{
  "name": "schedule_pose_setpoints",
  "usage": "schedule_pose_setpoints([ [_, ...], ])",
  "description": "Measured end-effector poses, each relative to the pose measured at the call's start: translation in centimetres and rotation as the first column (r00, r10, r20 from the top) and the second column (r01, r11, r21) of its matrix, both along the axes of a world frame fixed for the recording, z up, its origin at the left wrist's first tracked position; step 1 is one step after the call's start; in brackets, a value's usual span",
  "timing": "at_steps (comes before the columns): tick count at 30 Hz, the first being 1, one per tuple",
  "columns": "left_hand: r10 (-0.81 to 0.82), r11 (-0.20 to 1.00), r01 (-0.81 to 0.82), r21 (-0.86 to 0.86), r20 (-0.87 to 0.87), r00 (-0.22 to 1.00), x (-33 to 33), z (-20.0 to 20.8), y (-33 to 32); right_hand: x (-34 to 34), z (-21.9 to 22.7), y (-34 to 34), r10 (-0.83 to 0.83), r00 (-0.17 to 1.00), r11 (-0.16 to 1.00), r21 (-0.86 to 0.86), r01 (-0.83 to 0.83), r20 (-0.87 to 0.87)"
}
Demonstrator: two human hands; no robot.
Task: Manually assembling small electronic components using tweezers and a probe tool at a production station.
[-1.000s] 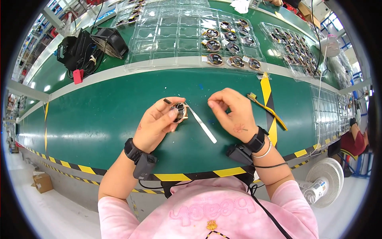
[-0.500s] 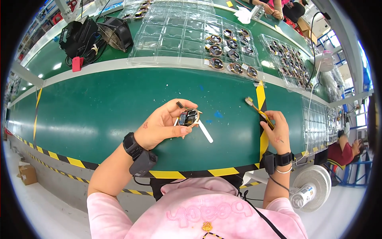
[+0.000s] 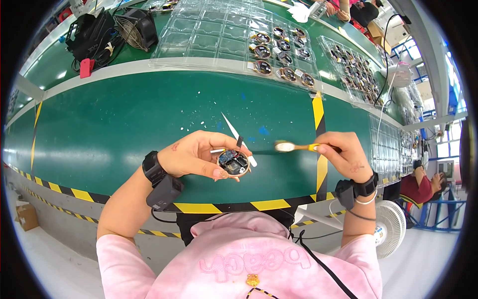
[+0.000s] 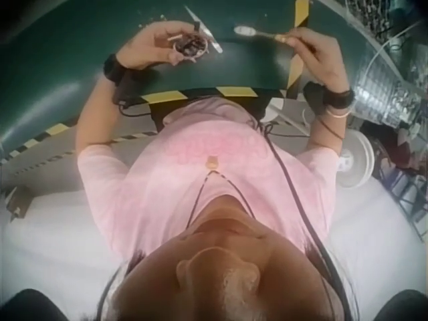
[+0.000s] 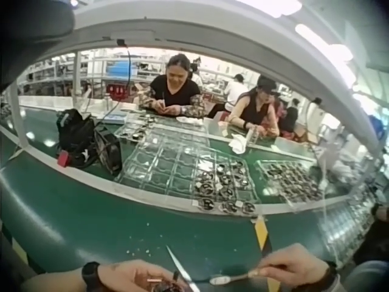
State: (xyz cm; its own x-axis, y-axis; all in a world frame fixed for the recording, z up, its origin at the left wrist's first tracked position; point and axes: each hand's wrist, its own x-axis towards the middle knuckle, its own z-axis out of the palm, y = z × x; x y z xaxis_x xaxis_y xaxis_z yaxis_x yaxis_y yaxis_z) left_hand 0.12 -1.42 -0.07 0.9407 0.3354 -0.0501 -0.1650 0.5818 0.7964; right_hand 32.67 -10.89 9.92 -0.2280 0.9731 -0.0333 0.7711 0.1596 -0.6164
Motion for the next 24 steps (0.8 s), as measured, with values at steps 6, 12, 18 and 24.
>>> schedule_pose_setpoints([
  [6,-0.101,0.994,0.102,0.034,-0.038,0.994,-0.2,0.4,0.0,-2.8,2.3,2.7,0.301,0.937,0.952,-0.105,-0.286,0.176],
  [12,-0.118,0.993,0.118,-0.002,0.008,0.993,0.0,0.6,-0.3,-3.7,3.3,3.6,0.364,0.903,0.931,-0.108,-0.348,0.229],
  [18,-0.118,0.993,0.118,0.005,0.032,0.992,0.0,0.0,-0.4,-3.8,3.6,3.6,0.388,0.875,0.922,-0.123,-0.368,0.289],
  [24,-0.189,0.982,0.189,0.018,0.073,0.979,0.1,0.0,-0.4,-4.5,4.5,4.3,0.453,0.832,0.889,-0.098,-0.447,0.319],
])
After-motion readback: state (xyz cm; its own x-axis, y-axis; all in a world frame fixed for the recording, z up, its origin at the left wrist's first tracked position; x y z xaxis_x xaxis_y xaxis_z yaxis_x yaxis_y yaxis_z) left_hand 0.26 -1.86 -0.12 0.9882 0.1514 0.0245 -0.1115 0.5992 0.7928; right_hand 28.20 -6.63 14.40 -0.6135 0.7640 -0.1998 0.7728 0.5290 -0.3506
